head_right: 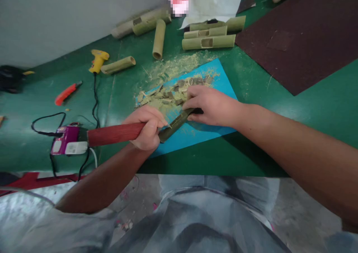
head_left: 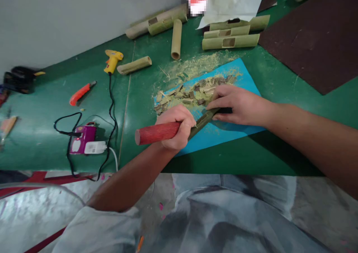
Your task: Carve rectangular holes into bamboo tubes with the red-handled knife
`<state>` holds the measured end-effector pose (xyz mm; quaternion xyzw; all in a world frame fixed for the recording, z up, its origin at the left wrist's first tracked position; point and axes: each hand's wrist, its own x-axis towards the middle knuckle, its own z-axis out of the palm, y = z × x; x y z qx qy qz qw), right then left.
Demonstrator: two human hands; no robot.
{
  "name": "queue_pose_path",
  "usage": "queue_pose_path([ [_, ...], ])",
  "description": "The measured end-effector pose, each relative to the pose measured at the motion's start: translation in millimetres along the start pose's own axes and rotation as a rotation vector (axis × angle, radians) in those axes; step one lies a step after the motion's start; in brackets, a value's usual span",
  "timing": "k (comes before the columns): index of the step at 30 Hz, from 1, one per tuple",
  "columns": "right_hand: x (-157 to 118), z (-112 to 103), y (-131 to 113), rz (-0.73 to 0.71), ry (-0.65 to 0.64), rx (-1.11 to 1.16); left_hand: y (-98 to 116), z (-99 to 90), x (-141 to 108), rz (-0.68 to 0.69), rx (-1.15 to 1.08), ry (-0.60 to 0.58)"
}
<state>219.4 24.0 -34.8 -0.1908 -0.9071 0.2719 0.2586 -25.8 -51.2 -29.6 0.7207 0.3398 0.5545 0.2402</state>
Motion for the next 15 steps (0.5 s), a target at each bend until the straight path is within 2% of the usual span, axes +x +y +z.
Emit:
queue_pose_path([
  [3, -0.1, 0.1, 0.4, 0.002, -0.001, -0.005, 0.4, 1.9, 1.5, 0.087, -0.022, 0.100],
  [10, 0.2, -0.8, -1.2, 0.002, -0.003, -0.011, 1.5, 5.6, 5.4, -0.012, 0.000, -0.002],
  [15, 0.5, 0.2, -0.9, -0.002, 0.007, -0.025, 3.5, 3.3, 8.0, -0.029, 0.031, -0.061],
])
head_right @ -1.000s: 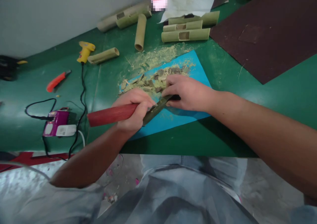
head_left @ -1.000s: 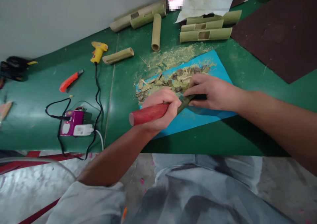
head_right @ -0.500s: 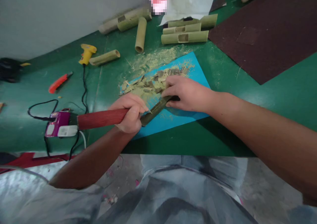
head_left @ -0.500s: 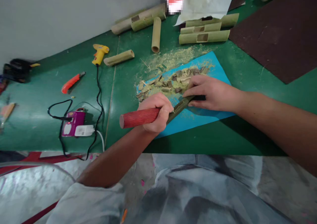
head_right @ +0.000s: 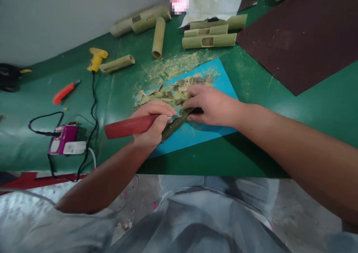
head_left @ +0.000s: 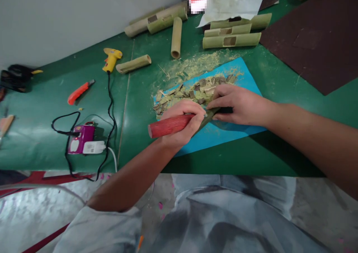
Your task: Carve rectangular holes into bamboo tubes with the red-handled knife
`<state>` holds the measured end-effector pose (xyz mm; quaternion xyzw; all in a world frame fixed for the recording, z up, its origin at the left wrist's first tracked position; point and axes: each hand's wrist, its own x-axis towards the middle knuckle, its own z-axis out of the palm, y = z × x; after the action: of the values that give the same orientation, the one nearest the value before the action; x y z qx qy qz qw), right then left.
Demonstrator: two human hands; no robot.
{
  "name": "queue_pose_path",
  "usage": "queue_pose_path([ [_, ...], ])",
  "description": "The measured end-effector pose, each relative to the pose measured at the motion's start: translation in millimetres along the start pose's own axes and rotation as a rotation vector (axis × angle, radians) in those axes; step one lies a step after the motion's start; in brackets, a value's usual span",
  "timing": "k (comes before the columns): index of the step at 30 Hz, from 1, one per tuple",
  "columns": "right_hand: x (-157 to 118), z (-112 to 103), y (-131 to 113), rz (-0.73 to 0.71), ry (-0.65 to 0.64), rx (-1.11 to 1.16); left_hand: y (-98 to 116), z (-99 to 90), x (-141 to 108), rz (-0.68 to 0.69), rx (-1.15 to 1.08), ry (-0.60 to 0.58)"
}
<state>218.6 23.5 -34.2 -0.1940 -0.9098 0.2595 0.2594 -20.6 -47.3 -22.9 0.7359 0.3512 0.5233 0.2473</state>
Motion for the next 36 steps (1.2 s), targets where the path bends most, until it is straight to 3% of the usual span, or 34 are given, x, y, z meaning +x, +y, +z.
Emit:
queue_pose_path([
  [13, 0.5, -0.8, 0.8, -0.004, -0.008, 0.007, 0.9, 0.5, 2.0, 0.025, -0.017, -0.003],
  [36, 1.8, -2.1, -0.9, 0.036, -0.037, 0.009, -1.4, -0.6, -1.1, -0.055, 0.010, -0.023],
])
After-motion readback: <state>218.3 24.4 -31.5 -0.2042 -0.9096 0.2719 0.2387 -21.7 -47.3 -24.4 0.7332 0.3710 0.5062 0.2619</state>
